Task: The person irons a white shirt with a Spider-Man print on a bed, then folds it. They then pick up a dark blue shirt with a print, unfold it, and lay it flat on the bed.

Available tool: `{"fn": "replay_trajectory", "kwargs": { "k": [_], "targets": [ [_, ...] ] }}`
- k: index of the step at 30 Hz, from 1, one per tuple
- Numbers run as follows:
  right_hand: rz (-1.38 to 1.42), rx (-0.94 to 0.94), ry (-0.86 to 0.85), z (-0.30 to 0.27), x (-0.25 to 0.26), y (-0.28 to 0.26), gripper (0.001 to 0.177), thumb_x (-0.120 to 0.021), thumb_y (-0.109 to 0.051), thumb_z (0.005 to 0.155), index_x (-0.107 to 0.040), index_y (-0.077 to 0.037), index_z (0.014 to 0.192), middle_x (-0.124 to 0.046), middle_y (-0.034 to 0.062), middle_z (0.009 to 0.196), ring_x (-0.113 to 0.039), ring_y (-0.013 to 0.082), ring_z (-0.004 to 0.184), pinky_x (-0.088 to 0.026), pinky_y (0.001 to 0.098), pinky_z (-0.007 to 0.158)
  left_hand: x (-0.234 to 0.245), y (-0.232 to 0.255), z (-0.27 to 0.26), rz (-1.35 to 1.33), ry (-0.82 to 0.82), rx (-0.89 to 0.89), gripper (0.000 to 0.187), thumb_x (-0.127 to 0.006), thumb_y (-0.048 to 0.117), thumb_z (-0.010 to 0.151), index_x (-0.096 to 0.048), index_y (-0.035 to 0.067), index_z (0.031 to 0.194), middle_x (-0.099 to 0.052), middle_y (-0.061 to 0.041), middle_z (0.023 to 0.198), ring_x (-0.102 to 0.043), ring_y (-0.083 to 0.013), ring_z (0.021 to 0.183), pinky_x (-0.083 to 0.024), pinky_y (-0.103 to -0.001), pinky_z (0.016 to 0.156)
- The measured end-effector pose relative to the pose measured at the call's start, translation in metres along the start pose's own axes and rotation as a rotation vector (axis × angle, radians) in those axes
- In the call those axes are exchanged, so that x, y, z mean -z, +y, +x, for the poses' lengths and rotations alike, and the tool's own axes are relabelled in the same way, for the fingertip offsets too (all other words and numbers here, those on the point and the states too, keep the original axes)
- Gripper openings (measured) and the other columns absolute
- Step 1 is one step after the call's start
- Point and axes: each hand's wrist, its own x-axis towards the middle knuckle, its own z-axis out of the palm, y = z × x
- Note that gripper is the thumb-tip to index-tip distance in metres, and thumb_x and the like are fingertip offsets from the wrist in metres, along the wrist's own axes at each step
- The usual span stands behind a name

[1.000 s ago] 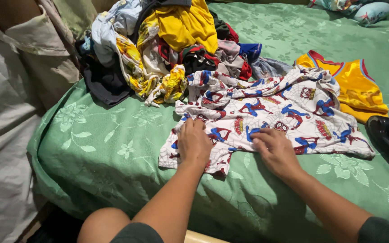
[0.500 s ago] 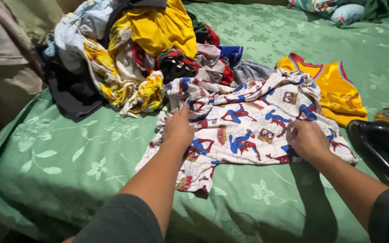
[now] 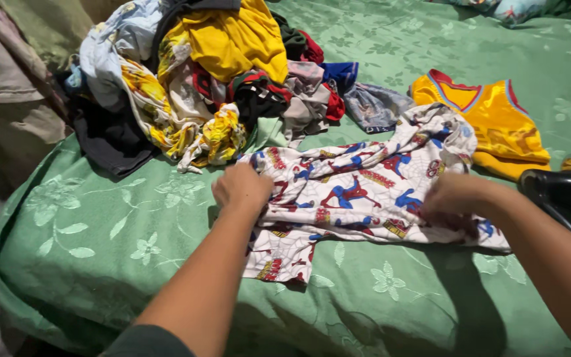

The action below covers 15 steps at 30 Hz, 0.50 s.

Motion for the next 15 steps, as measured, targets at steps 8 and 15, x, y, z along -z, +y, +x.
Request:
{"fn": "replay_trajectory", "kwargs": {
  "k": [8,15],
  "targets": [
    [-0.187,0.511,0.662,0.090,-0.003,0.000,0.080,-0.075,-0.015,0.071,-0.049,-0.012,0.146,-0.060,0.0297,0.130,-0.062,0.0468,0.113,-0.051,0.0525,0.090,-0.018,0.010,0.030,-0.075,-0.134,-0.183,0.072,-0.090,0.035,0.065,-0.059,0.027,0.130,-0.054,-0.016,0.127,-0.060,-0.0394,0.116,-0.050,-0.049,0.097],
    [-0.366,0.278,0.373,0.119,0.008,-0.044,0.069,-0.071,-0.026,0.089,-0.048,-0.025,0.154,-0.075,0.0275,0.105,-0.074,0.0412,0.098,-0.057,0.0486,0.091,-0.014,0.002,0.069,-0.384,0.438,-0.388,0.027,-0.081,0.023,0.070,-0.077,0.014,0.095,-0.068,-0.021,0.100,-0.065,-0.0418,0.098,-0.052,-0.051,0.086]
  ]
}}
